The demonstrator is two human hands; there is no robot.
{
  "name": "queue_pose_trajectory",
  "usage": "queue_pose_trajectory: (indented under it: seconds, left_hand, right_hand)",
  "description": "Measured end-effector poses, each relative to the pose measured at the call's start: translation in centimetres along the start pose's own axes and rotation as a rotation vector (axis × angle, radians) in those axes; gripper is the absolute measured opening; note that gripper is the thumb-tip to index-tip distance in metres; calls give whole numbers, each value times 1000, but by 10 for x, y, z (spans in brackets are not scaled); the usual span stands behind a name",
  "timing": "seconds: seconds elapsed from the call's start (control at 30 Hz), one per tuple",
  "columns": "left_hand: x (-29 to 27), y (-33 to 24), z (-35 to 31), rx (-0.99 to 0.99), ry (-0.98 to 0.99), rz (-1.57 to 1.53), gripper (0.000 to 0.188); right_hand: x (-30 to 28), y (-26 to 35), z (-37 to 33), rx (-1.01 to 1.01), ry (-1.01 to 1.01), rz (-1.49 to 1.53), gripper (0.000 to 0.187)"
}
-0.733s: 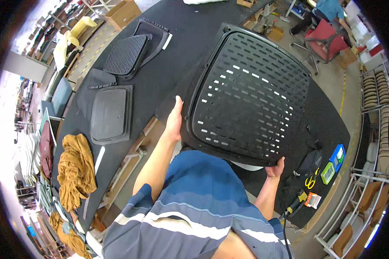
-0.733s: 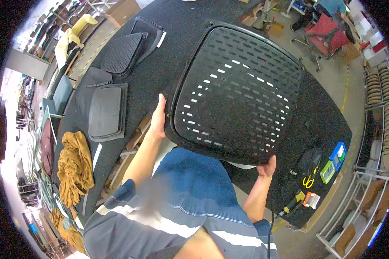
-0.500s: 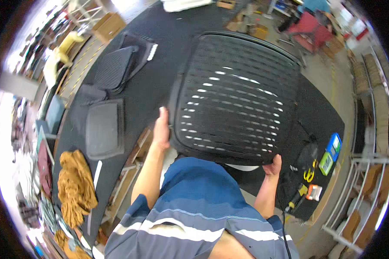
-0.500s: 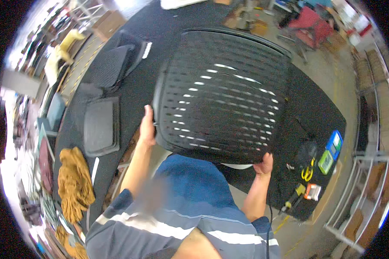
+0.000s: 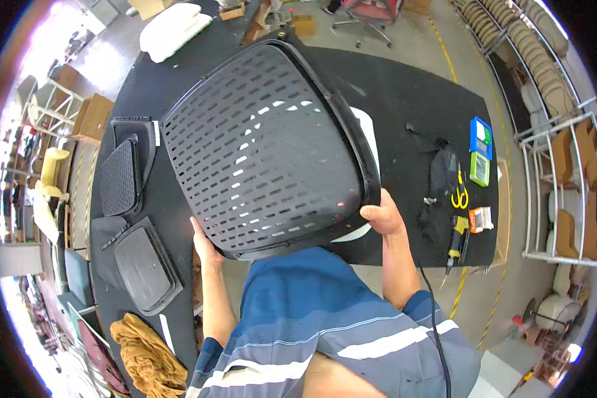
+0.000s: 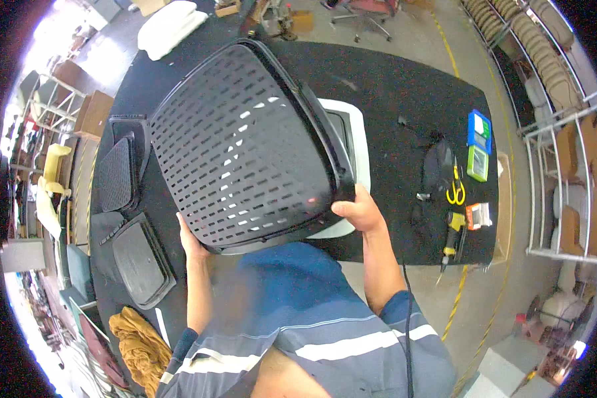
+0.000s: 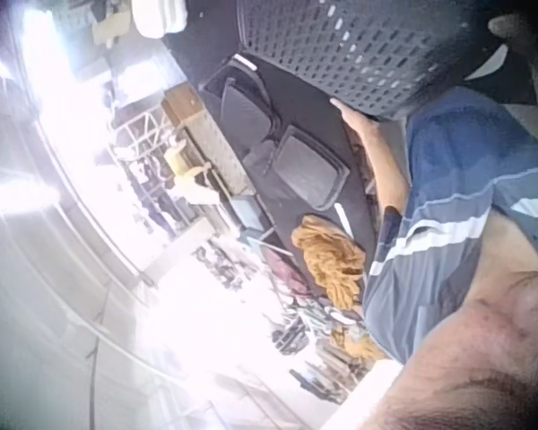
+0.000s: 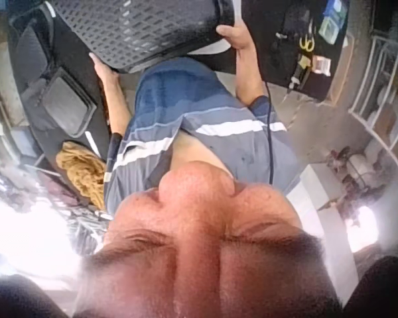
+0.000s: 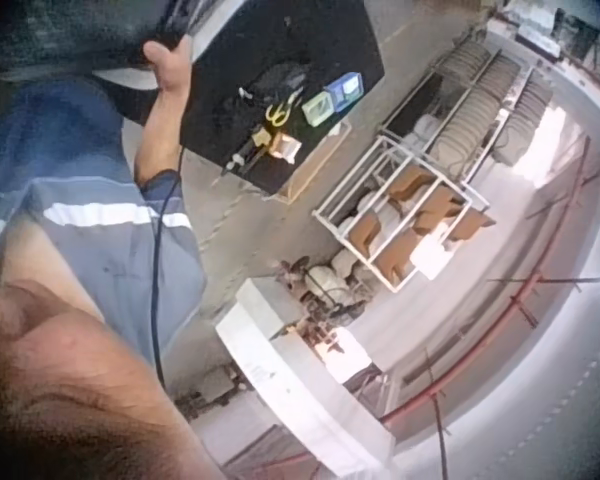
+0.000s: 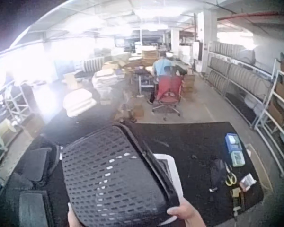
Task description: Assembling the mesh back of an office chair onto its frame using a pneumatic nail gun.
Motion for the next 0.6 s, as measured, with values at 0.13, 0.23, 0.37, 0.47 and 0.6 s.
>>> queue_pose_trajectory:
  seconds: [0.13, 0.23, 0.37, 0.47, 0.6]
  left_hand:
    - [-6, 11, 3, -77, 39, -21, 65]
    - [-10, 23, 5, -129, 108, -58, 65]
    - [-4, 25, -4, -143, 64, -30, 64]
    - [-5, 26, -8, -232, 103, -111, 64]
    - [-10, 22, -5, -202, 70, -77, 65]
  right_hand:
    - [15, 10, 2, -16, 20, -42, 51]
    - [22, 14, 2, -15, 10, -34, 48]
    - [19, 6, 4, 8, 26, -25, 47]
    - [16, 1, 4, 7, 9, -33, 47]
    - [12, -1, 2, 5, -13, 41, 49]
Point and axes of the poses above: each hand's wrist, its own z-axis towards the middle knuckle, its own x-axis out of the palm, y = z × x, the point moved 5 cm from there along z, towards the middle knuckle, and after that the axes turned 14 degrees about -y, right-handed, at the moved point
